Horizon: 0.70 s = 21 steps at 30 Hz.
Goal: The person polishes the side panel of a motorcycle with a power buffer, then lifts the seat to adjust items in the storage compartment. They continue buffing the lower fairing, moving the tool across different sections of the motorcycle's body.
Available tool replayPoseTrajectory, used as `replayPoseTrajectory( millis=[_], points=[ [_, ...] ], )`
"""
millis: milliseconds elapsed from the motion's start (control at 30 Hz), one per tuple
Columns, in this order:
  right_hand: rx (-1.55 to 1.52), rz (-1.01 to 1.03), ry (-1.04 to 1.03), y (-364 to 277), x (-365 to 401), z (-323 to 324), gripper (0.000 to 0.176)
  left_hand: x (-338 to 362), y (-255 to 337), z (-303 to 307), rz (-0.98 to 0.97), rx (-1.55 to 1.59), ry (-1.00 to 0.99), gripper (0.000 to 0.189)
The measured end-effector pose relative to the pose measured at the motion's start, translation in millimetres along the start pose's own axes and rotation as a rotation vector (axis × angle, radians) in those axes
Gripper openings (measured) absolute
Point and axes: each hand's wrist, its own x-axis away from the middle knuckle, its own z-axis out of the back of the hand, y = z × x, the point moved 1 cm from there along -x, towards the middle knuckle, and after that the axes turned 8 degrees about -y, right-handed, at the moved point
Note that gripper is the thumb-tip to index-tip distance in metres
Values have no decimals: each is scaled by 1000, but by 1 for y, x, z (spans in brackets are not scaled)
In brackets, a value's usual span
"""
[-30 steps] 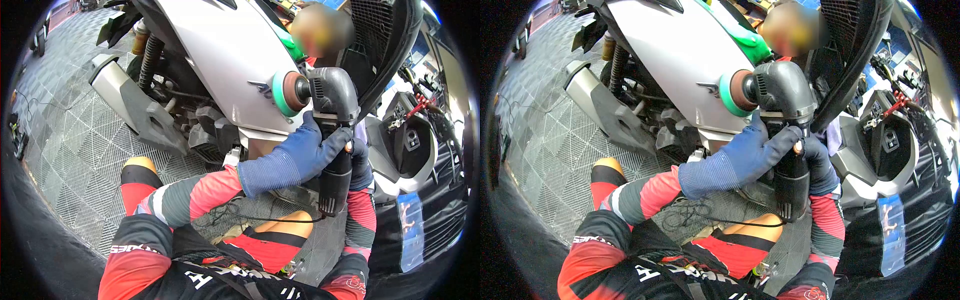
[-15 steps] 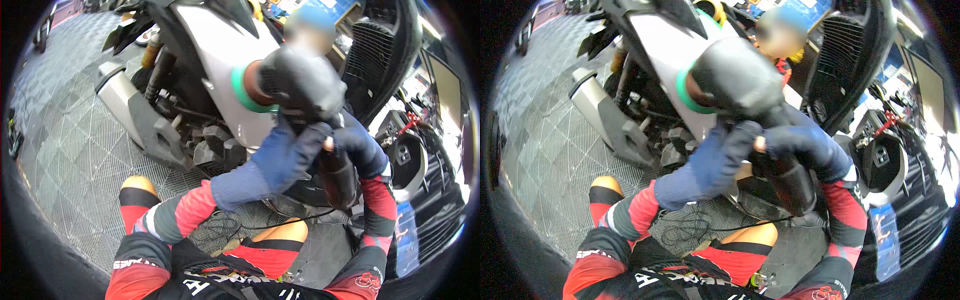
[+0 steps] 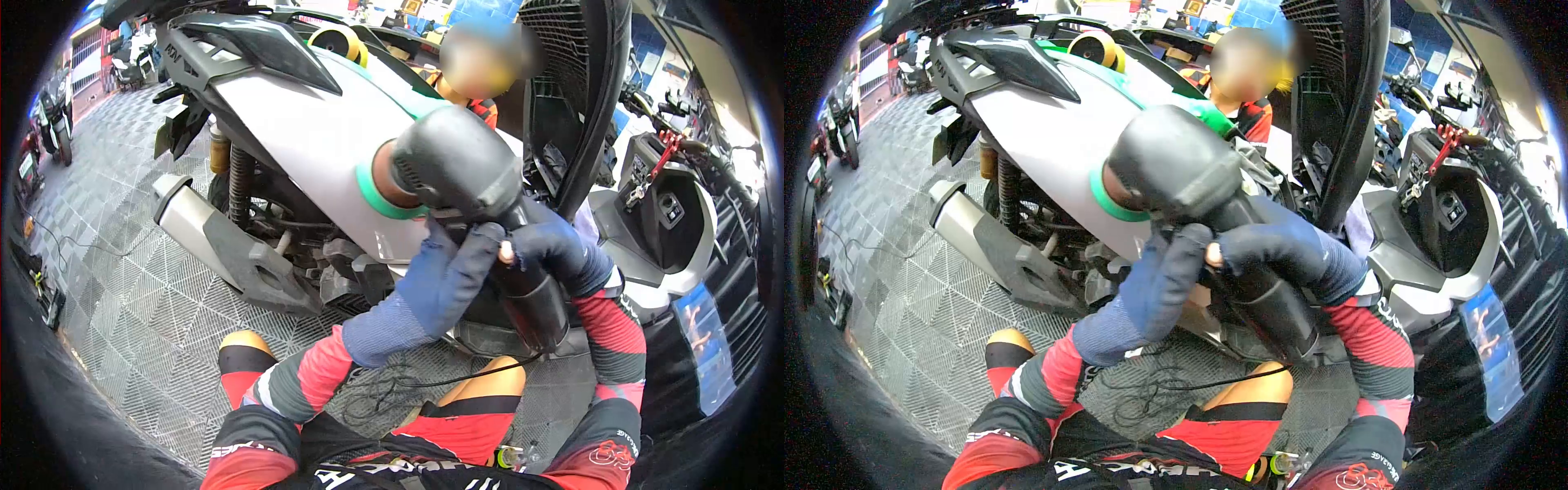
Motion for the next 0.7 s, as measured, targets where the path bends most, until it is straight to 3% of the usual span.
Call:
replayPoseTrajectory(
  millis=[33,100,133,200,233,333,367,467,600,700],
  points=[
    [-55,-8,58,13,12,9,67,-5,-1,-7,7,-8,-4,57],
    [-175,80,139,42,21,17,63,-11,-7,-21,316,22,-229,76],
    [-186,86,135,61,31,23,63,-12,-17,-31,327,13,-227,76],
    [-550,-12,199,94,58,35,57,-16,-34,-49,438,298,-247,89],
    [-671,29,218,105,62,30,54,-16,-30,-55,370,-2,-216,102],
    [-867,41,133,130,83,34,54,-23,-87,-86,447,19,-248,107],
    [-886,67,164,141,90,36,54,-23,-77,-93,512,-23,-290,113],
    [-949,28,207,161,114,40,55,-22,-71,-108,642,-134,-386,114],
    [-951,28,247,177,139,42,58,-21,-114,-139,470,37,-382,115],
    [-986,56,289,183,145,44,60,-22,-116,-143,566,-59,-426,107]
  ],
)
